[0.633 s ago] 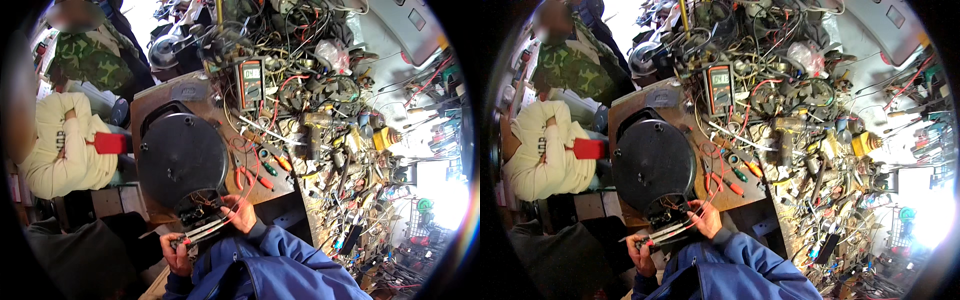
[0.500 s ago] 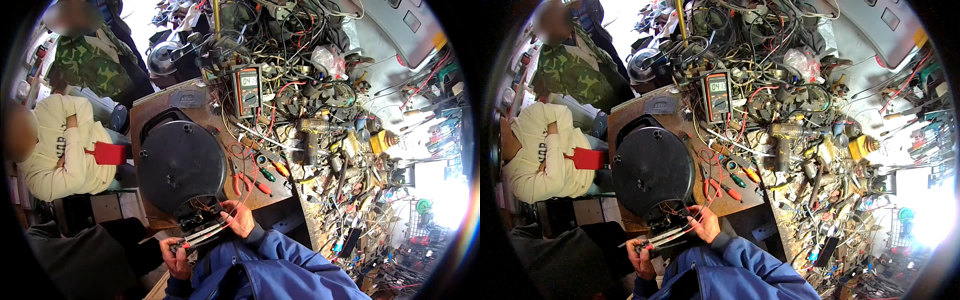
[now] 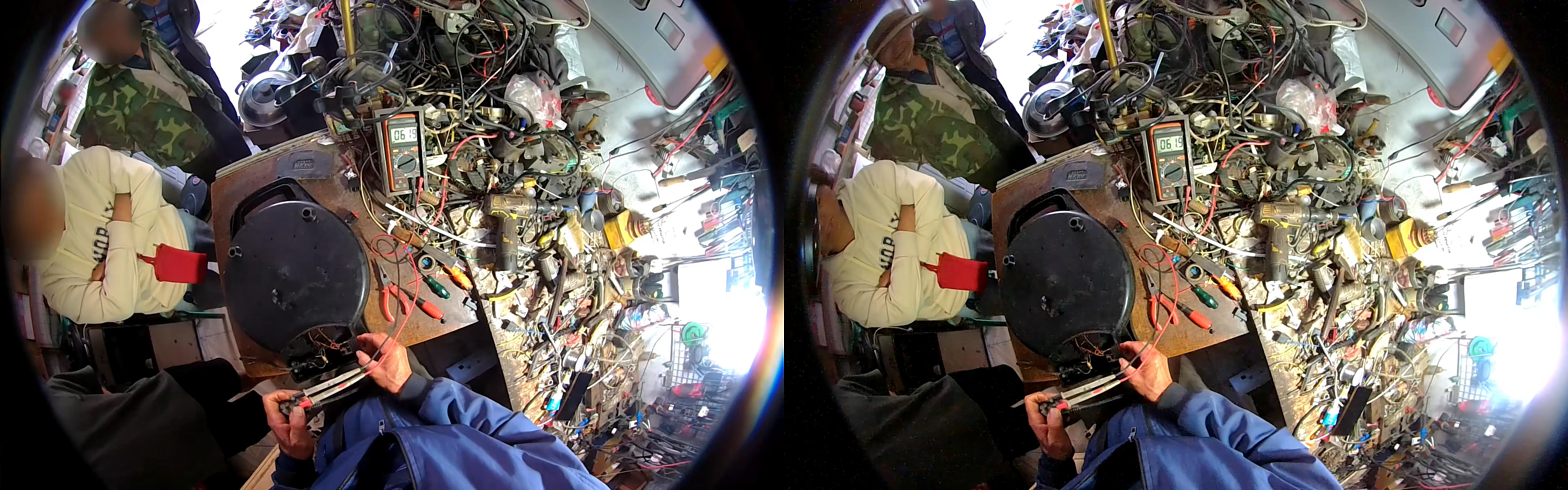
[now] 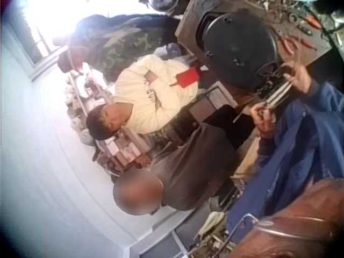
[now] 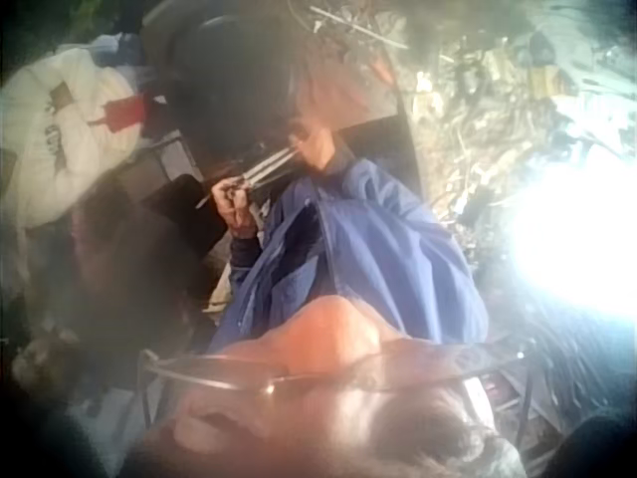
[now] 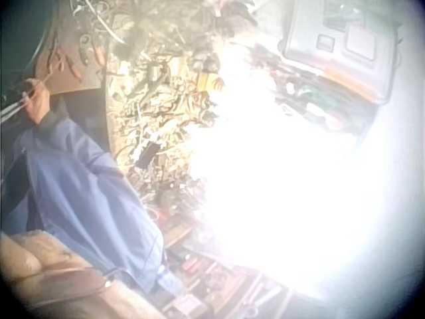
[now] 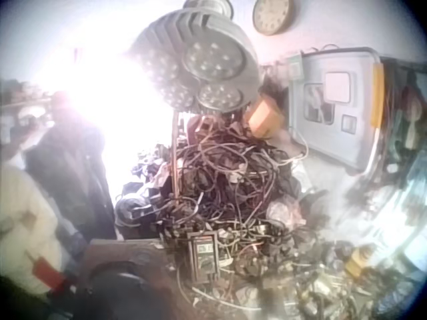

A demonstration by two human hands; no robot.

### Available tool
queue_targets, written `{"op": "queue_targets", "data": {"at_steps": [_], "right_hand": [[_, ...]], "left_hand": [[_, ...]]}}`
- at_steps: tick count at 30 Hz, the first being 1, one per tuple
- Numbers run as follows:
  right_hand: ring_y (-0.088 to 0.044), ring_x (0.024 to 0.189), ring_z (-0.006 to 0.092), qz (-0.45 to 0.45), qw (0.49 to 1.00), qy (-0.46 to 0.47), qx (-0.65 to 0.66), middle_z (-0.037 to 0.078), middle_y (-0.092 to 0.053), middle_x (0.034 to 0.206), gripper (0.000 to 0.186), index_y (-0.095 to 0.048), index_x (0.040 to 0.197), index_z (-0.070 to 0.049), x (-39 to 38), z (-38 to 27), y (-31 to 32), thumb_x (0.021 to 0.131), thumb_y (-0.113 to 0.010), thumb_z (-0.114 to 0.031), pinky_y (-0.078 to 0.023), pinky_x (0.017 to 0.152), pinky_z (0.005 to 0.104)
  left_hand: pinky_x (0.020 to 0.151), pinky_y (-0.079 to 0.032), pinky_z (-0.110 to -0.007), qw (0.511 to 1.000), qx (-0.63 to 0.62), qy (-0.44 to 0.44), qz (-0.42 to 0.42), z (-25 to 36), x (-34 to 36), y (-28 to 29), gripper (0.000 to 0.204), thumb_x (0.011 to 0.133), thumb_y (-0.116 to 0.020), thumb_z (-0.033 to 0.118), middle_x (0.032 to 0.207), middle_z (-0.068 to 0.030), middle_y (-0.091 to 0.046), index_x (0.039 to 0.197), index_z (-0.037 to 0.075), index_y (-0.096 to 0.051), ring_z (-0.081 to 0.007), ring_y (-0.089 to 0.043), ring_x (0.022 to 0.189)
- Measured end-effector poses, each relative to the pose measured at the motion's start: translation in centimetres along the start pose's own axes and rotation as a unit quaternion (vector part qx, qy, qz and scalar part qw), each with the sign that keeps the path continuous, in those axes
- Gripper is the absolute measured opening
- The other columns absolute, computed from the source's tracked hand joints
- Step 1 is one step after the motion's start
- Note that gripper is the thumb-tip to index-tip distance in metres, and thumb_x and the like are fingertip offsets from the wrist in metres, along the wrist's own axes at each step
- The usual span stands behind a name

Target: The person repairs a black circular electronic device by connecting wires to a small component and testing the circuit with a multimeter. They use pliers to strip and adjust wires, then reassemble the device's casing and perform a final continuity check.

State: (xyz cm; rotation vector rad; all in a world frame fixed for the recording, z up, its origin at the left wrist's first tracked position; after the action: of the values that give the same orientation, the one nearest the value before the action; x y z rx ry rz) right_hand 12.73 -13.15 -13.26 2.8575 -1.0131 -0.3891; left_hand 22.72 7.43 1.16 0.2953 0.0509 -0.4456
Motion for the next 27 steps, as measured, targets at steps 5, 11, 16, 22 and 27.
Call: {"op": "queue_targets", "data": {"at_steps": [5, 11, 16, 22, 27], "right_hand": [[-0.071, 0.088, 0.0271, 0.003, 1.000, -0.013, -0.001, 0.015, -0.071, 0.095, 0.035, -0.068, 0.118, -0.001, 0.0, 0.1, 0.1, 0.086, -0.075, -0.015, -0.056, 0.078, 0.0374], [-0.071, 0.088, 0.0270, 0.010, 1.000, -0.002, -0.002, 0.016, -0.071, 0.095, 0.035, -0.069, 0.117, 0.000, 0.0, -0.3, 0.4, 0.086, -0.075, -0.015, -0.057, 0.078, 0.0376], [-0.072, 0.089, 0.0273, 0.002, 1.000, -0.022, -0.010, 0.016, -0.072, 0.096, 0.037, -0.069, 0.117, 0.000, 0.0, 0.1, 0.3, 0.086, -0.076, -0.018, -0.057, 0.079, 0.0376], [-0.072, 0.088, 0.0234, -0.015, 0.998, -0.060, 0.006, 0.013, -0.073, 0.097, 0.047, -0.068, 0.121, -0.001, 0.2, 1.6, 0.1, 0.084, -0.076, -0.029, -0.057, 0.079, 0.0360], [-0.072, 0.089, 0.0221, -0.036, 0.996, -0.077, 0.027, 0.012, -0.073, 0.098, 0.049, -0.065, 0.124, 0.000, 0.3, 1.7, -0.1, 0.084, -0.077, -0.026, -0.058, 0.080, 0.0356]], "left_hand": [[0.083, -0.050, -0.031, 1.000, 0.013, -0.009, -0.001, 0.4, 0.0, -0.2, 0.036, 0.095, -0.058, 0.031, 0.102, -0.0140, -0.058, 0.111, 0.000, -0.047, -0.0155, -0.058, 0.087], [0.083, -0.050, -0.031, 1.000, 0.015, -0.010, 0.001, 0.0, 0.0, -0.2, 0.037, 0.096, -0.057, 0.033, 0.101, -0.0139, -0.058, 0.110, 0.000, -0.048, -0.0159, -0.058, 0.087], [0.083, -0.050, -0.031, 1.000, 0.008, -0.012, 0.000, 0.1, 0.0, -0.3, 0.037, 0.096, -0.057, 0.033, 0.100, -0.0139, -0.058, 0.110, 0.000, -0.048, -0.0158, -0.058, 0.087], [0.083, -0.050, -0.030, 1.000, -0.002, -0.007, -0.012, -0.1, 0.1, -0.6, 0.039, 0.097, -0.058, 0.034, 0.101, -0.0136, -0.058, 0.112, 0.000, -0.046, -0.0146, -0.058, 0.087], [0.083, -0.049, -0.030, 1.000, -0.013, -0.005, -0.017, 0.1, 0.2, -0.8, 0.038, 0.097, -0.058, 0.033, 0.103, -0.0133, -0.057, 0.112, 0.000, -0.046, -0.0144, -0.057, 0.088]]}}
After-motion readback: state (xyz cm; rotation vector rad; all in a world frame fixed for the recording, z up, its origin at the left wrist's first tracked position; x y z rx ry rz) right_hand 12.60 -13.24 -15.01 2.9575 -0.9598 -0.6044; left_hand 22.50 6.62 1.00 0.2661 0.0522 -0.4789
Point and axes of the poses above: each hand's wrist, its own x-axis towards the middle knuckle, its own y-axis out of the back of the hand, z = x × y, the point moved 9 cm from there along x, towards the middle knuckle
